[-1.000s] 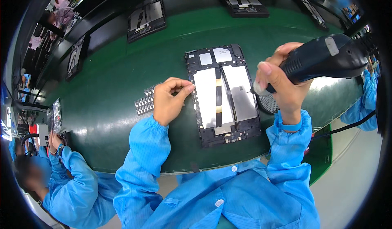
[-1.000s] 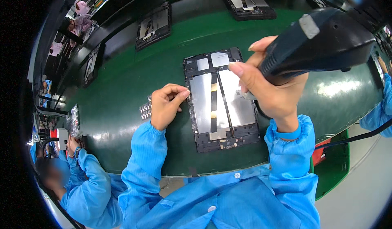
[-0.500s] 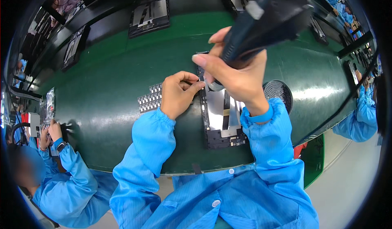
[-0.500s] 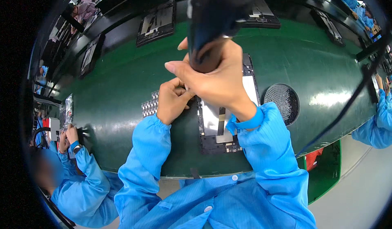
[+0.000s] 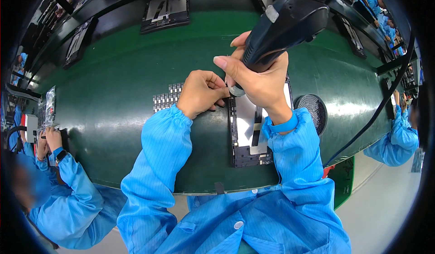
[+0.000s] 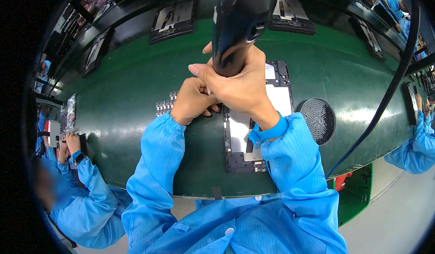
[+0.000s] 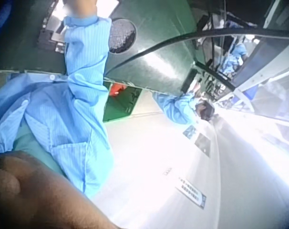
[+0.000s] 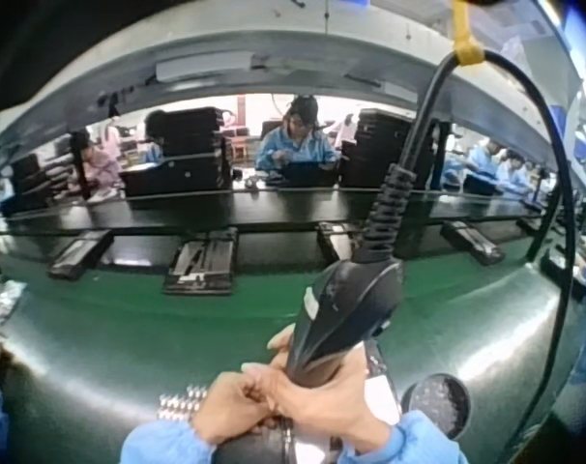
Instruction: Using an electric screwdriver to fasten internal components into a tablet computer frame on an assembly line.
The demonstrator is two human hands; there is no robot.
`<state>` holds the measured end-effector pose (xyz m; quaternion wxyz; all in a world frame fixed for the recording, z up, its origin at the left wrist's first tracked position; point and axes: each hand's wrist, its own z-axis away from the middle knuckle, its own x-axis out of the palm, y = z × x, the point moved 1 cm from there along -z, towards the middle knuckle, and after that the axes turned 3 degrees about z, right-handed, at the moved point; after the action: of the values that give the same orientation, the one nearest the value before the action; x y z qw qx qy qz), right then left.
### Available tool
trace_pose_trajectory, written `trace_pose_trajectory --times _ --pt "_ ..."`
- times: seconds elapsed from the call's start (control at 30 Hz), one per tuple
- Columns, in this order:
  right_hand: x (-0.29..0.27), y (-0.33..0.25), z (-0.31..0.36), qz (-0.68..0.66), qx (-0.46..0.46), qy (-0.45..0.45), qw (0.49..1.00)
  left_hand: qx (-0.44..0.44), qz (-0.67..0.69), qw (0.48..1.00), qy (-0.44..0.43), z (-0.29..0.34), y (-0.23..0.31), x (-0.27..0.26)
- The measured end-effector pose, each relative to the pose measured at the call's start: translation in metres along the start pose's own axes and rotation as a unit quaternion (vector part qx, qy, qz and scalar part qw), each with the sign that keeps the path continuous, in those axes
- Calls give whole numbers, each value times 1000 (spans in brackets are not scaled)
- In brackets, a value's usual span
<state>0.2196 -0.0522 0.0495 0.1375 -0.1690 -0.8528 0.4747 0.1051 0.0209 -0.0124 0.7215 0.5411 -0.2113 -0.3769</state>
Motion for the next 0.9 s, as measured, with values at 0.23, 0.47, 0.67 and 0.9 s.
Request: trace_pose_trajectory --times 0.23,0.47,0.67,0.9 --pt "2 1 -3 23 5 -13 1000 13 -7 1000 5 0 1 0" --pt "11 4 -4 74 17 -33 997 9 -2 1000 20 -3 -4 -1" --pt "10 5 1 82 -2 -40 996 32 -26 999 20 0 0 -2" --pt "9 1 3 24 1 7 1000 8 -19 999 27 5 4 0"
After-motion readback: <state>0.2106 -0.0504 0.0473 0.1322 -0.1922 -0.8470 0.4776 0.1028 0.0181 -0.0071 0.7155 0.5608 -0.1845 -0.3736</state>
